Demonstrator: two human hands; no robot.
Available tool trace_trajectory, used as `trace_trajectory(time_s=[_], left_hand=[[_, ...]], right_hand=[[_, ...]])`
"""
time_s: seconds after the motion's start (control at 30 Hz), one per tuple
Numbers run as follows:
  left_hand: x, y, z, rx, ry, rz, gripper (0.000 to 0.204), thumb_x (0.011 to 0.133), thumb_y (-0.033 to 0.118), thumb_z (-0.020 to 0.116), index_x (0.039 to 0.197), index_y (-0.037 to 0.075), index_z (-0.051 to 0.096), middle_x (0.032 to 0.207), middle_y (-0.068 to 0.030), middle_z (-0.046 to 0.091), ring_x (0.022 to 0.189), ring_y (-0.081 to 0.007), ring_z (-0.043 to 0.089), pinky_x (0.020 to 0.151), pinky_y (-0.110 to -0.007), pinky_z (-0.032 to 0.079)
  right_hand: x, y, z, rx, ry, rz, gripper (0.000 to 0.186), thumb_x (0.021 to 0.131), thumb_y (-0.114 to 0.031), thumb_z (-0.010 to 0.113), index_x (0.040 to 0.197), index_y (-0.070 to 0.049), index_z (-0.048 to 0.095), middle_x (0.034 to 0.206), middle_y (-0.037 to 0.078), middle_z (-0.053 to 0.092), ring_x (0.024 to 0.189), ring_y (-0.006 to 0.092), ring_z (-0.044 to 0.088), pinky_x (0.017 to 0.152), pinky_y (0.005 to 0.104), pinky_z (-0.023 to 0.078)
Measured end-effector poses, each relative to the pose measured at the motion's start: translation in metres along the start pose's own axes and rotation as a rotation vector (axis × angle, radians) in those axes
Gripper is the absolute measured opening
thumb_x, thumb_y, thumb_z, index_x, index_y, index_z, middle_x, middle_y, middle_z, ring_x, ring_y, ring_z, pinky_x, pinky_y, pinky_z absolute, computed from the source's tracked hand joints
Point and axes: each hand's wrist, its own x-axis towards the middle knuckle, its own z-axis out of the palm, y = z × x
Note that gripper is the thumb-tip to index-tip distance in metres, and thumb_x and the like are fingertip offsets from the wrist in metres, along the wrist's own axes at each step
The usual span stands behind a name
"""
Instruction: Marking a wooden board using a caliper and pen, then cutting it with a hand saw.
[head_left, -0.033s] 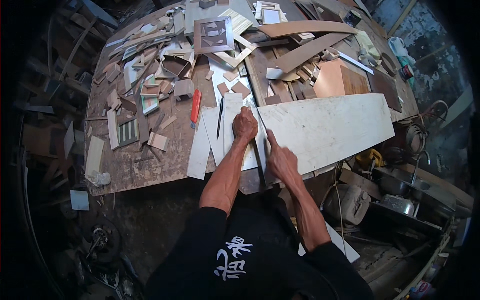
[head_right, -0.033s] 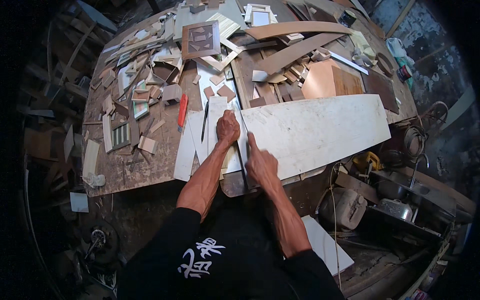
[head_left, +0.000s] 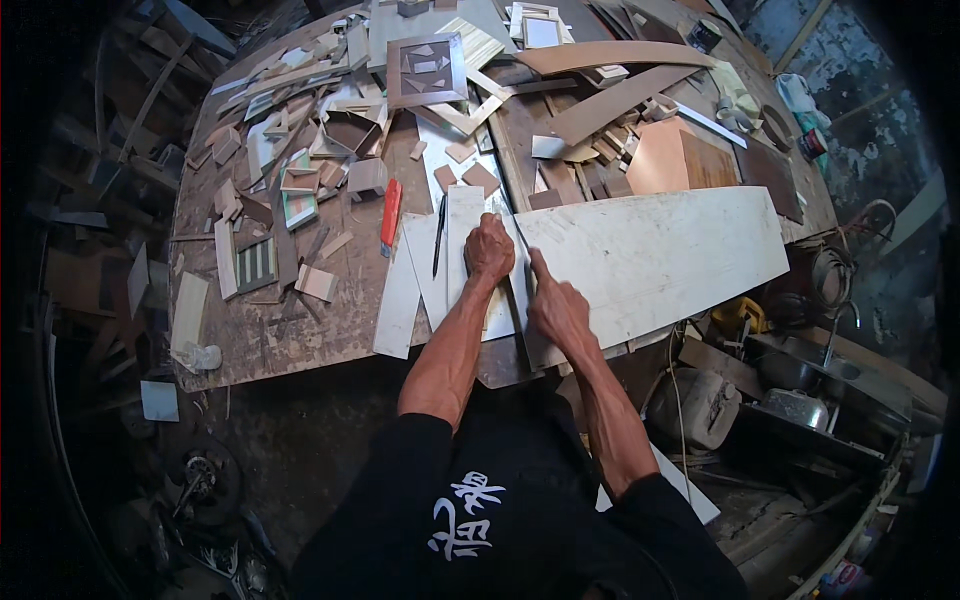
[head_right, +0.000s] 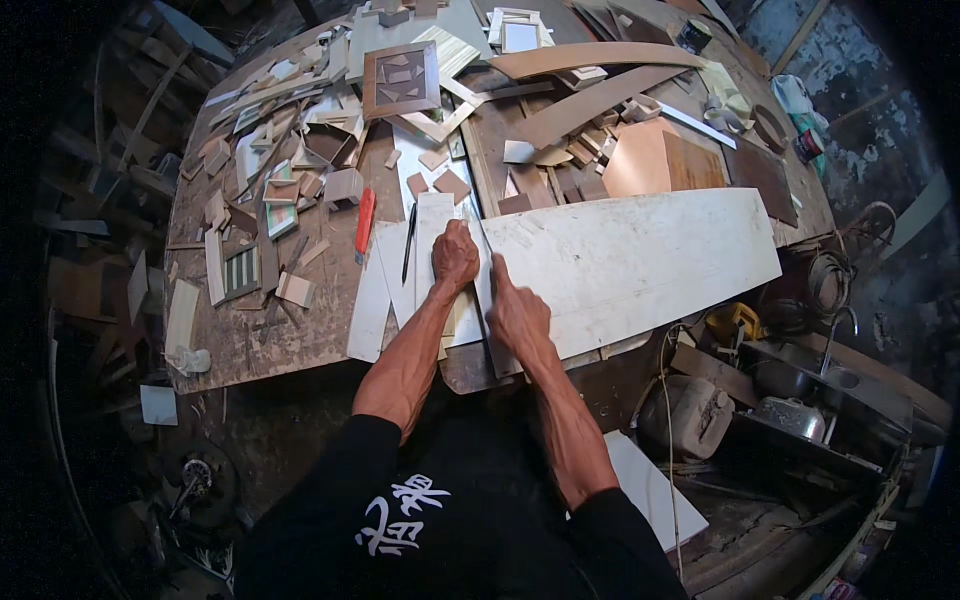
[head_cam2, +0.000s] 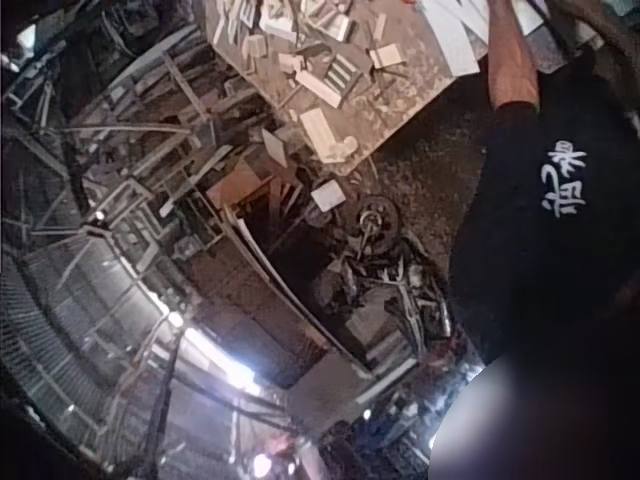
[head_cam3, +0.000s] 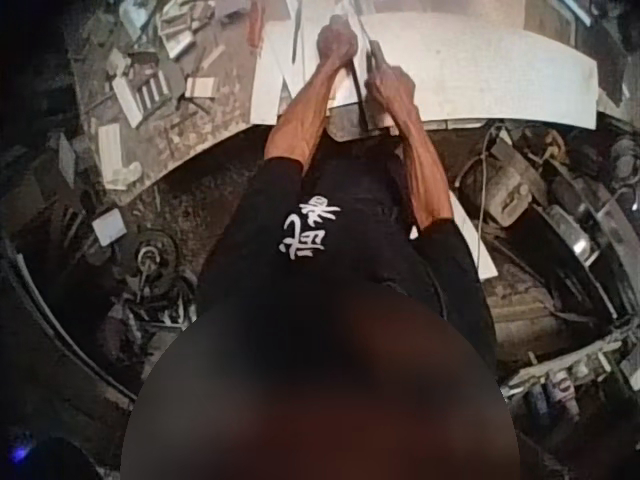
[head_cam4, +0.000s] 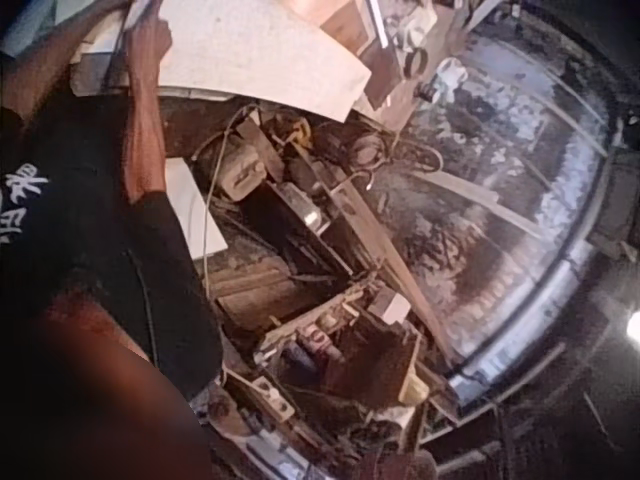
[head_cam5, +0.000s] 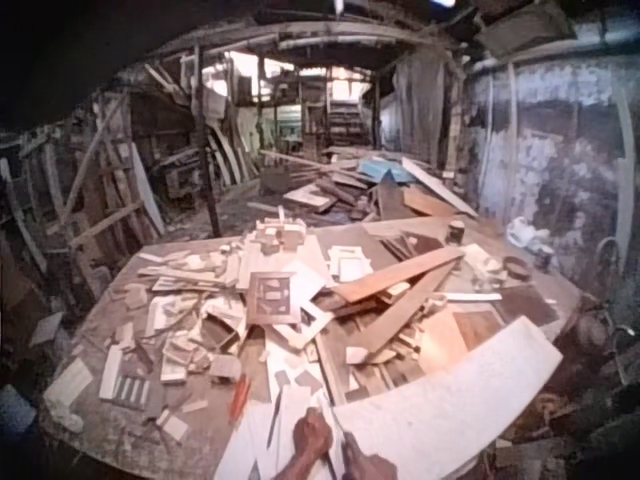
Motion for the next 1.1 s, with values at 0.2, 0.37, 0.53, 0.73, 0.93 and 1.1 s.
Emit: trace_trajectory(time_s=[0.2, 0.37, 0.53, 0.73, 0.93, 1.1], left_hand=[[-0.001, -0.020, -0.014, 0.041, 0.021, -0.051, 0.030, 0.094, 0.025, 0.040, 0.091, 0.000, 0.056, 0.078, -0.0287, 0.062, 0.075, -0.0468, 0.061, 0.066, -0.054, 0.047], [0.003, 0.003, 0.001, 0.000, 0.007, 0.009, 0.029, 0.094, 0.024, 0.040, 0.091, 0.000, 0.056, 0.078, -0.0287, 0.062, 0.074, -0.0467, 0.061, 0.066, -0.054, 0.047], [0.002, -0.022, -0.011, 0.007, 0.001, -0.042, 0.028, 0.094, 0.024, 0.041, 0.088, 0.000, 0.055, 0.077, -0.0290, 0.062, 0.074, -0.0473, 0.060, 0.065, -0.054, 0.046], [0.002, 0.001, -0.030, -0.005, -0.040, -0.061, 0.016, 0.095, 0.015, 0.040, 0.099, 0.003, 0.049, 0.084, -0.0291, 0.060, 0.077, -0.0483, 0.057, 0.068, -0.053, 0.045], [-0.019, -0.002, -0.071, 0.251, -0.046, 0.514, 0.041, 0.079, -0.001, 0.051, 0.119, 0.009, 0.054, 0.125, -0.0172, 0.048, 0.112, -0.0378, 0.048, 0.084, -0.045, 0.045], [-0.004, 0.000, -0.083, 0.610, -0.085, 0.595, 0.055, 0.073, -0.004, 0.052, 0.124, 0.016, 0.054, 0.141, -0.0100, 0.035, 0.133, -0.0362, 0.025, 0.099, -0.054, 0.034]], right_hand=[[-0.037, -0.009, 0.000, -0.045, -0.118, 0.001, 0.070, 0.078, -0.008, 0.046, 0.144, -0.013, 0.026, 0.072, 0.026, 0.062, 0.067, 0.0428, 0.062, 0.062, 0.0528, 0.046], [-0.007, 0.002, -0.001, -0.008, -0.006, 0.021, 0.072, 0.078, -0.008, 0.046, 0.146, -0.014, 0.023, 0.071, 0.027, 0.062, 0.065, 0.0432, 0.062, 0.063, 0.0526, 0.047], [-0.069, -0.003, -0.007, -0.017, -0.090, 0.018, 0.074, 0.078, -0.006, 0.047, 0.147, -0.015, 0.022, 0.068, 0.027, 0.061, 0.062, 0.0425, 0.060, 0.062, 0.0511, 0.047], [-0.126, 0.006, -0.036, 0.089, -0.098, 0.217, 0.070, 0.084, -0.005, 0.043, 0.147, -0.022, 0.019, 0.074, 0.026, 0.061, 0.065, 0.0392, 0.061, 0.063, 0.0474, 0.046], [-0.125, 0.029, -0.022, 0.310, 0.058, 0.223, 0.065, 0.088, -0.004, 0.041, 0.147, -0.026, 0.023, 0.069, 0.023, 0.061, 0.061, 0.0355, 0.061, 0.063, 0.0460, 0.046], [-0.120, 0.038, -0.019, 0.378, 0.077, 0.203, 0.067, 0.089, -0.006, 0.044, 0.147, -0.031, 0.020, 0.061, 0.022, 0.056, 0.059, 0.0391, 0.058, 0.062, 0.0491, 0.044]])
